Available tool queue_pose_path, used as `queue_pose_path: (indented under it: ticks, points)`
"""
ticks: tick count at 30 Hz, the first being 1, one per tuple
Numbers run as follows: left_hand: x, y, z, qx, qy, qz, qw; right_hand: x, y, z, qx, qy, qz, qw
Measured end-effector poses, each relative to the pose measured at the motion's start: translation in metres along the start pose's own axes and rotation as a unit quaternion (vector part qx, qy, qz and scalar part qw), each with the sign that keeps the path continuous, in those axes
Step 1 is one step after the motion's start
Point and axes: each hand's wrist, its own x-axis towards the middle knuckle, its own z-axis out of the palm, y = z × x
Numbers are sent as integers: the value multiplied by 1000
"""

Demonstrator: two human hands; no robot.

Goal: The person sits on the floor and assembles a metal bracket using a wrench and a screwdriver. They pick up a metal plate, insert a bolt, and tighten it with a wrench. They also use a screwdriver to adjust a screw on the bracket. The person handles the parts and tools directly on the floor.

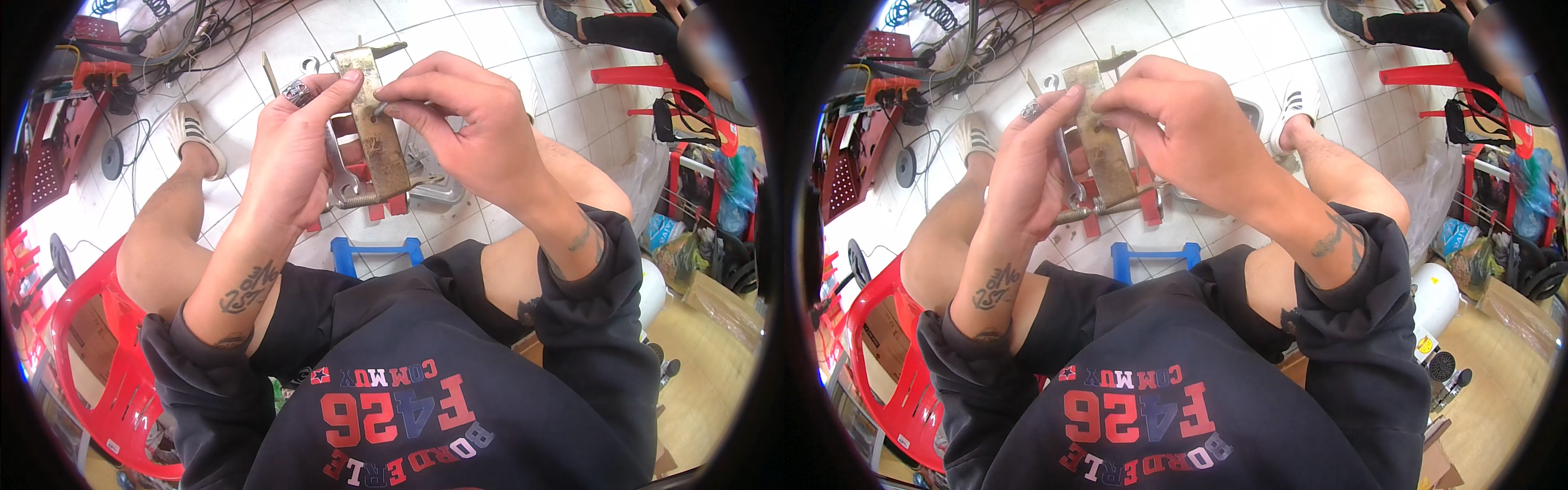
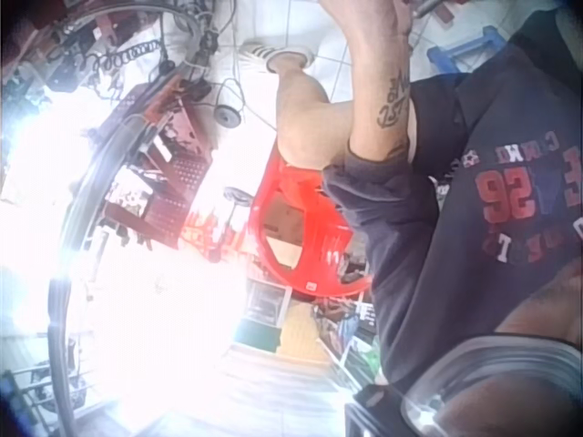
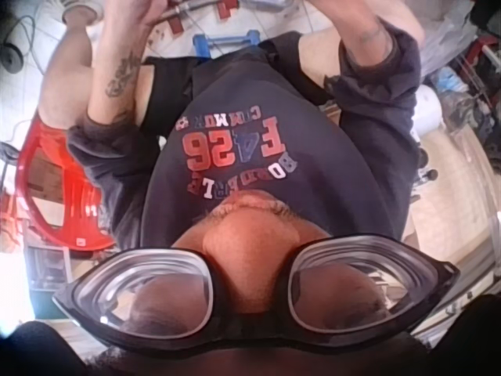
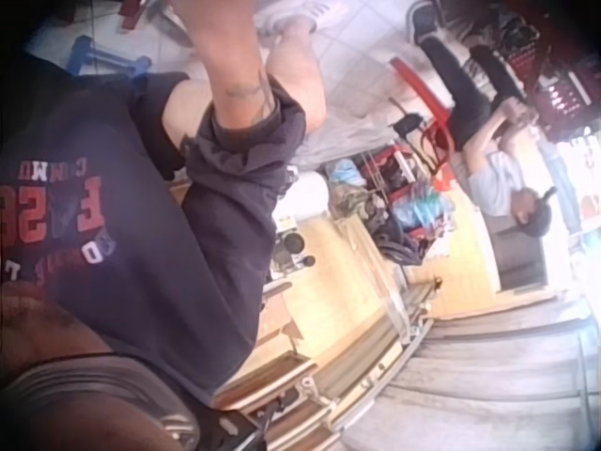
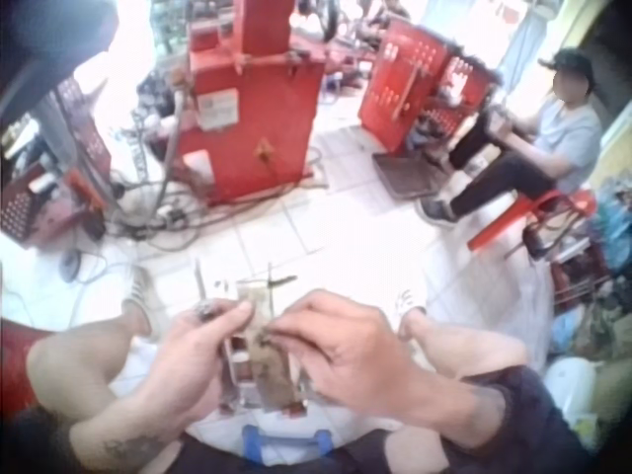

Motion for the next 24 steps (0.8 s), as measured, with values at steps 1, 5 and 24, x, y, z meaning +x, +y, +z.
queue_pose_path:
  ticks: [1, 5, 24]
  points:
    - [0, -1, 0, -2, 2, 2, 1000, 0, 0, 0, 3, -5, 2, 1000]
    - [-2, 1, 0, 1, 1, 6, 1000, 0, -2, 2, 10, -11, 4, 1000]
    - [1, -6, 0, 12, 53, 15, 998, -9, -4, 6, -139, -55, -64, 987]
